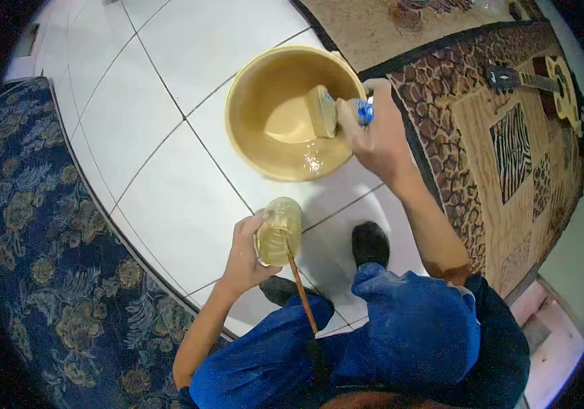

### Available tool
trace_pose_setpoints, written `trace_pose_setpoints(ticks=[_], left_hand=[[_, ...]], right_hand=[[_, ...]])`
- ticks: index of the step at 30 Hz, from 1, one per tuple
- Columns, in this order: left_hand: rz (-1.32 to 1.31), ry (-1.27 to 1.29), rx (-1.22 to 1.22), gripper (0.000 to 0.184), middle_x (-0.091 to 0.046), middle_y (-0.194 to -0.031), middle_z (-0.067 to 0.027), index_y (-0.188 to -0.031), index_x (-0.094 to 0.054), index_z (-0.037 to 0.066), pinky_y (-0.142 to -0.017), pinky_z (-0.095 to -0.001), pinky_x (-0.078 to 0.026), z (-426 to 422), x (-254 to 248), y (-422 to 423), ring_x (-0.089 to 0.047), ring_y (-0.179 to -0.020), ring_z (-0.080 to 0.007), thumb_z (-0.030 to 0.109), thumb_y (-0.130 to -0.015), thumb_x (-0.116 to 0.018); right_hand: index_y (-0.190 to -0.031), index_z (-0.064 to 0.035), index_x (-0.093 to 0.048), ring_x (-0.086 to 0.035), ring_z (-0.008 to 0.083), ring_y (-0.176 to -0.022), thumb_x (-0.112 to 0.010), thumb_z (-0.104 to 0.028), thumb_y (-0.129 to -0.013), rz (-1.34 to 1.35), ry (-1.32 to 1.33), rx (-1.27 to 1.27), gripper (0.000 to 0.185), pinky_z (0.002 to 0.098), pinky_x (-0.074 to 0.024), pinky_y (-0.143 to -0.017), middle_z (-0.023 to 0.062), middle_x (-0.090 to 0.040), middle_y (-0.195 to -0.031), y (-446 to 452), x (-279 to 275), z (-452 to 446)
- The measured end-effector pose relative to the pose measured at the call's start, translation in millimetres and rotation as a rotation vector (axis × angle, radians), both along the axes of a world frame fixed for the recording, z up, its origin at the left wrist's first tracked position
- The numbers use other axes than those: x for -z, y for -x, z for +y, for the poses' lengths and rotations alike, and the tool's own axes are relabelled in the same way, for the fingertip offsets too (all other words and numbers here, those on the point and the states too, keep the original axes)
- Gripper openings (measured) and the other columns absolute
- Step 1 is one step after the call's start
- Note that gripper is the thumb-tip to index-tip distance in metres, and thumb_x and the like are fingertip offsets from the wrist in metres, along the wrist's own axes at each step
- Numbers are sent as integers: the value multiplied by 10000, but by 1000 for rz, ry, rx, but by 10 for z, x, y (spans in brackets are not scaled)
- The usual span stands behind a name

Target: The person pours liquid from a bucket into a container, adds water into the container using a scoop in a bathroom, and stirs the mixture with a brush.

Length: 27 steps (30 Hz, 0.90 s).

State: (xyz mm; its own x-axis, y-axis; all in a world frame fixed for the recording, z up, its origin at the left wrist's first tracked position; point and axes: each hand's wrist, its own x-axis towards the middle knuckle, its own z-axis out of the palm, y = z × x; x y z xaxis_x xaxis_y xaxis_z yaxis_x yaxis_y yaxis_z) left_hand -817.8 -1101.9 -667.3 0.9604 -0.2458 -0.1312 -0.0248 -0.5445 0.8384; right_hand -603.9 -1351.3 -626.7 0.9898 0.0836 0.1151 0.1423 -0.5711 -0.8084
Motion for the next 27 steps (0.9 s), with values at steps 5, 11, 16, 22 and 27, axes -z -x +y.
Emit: trace_pose_setpoints(ticks=[5, 11, 16, 22, 27], left_hand=[[45, 55, -134, 999, -483, -1363, -177, -1428, -354, 46, -1071, -455, -389, -59, 75, 205, -464, -1269, -352, 169, -606, -908], [75, -5, -147, 1062, -442, -1432, -180, -1456, -305, 37, -1115, -446, -368, -75, 68, 272, -447, -1332, -331, 267, -633, -937], [8, 26, -208, 969, -479, -1378, -186, -1428, -361, 24, -1087, -437, -390, -157, 71, 253, -460, -1268, -364, 128, -622, -889], [41, 22, -213, 960, -481, -1379, -190, -1425, -371, 22, -1089, -434, -388, -176, 30, 264, -461, -1271, -361, 110, -619, -885], [55, -7, -220, 958, -478, -1396, -181, -1429, -369, 30, -1093, -431, -385, -194, -13, 262, -460, -1280, -359, 103, -626, -887]], right_hand=[[-1100, 21, -471, -614, 263, -679, -704, -143, -899, -188, 59, -61, 348, 372, -493, -631, 169, -604, -795, 298, 96, -22], [-1090, -2, -460, -622, 417, -709, -718, -260, -892, -30, -46, 3, 415, 454, -504, -636, 242, -586, -843, 394, 66, -17], [-1126, -6, -444, -638, 388, -716, -717, -250, -885, 125, -44, 25, 439, 438, -515, -658, 234, -597, -827, 441, 67, -68], [-1132, 2, -434, -645, 389, -727, -720, -257, -889, 30, -90, 3, 456, 435, -519, -650, 240, -595, -855, 497, 133, -66], [-1111, 16, -445, -635, 414, -764, -711, -277, -896, -50, -82, -16, 451, 458, -514, -690, 267, -595, -911, 476, 157, -68]])
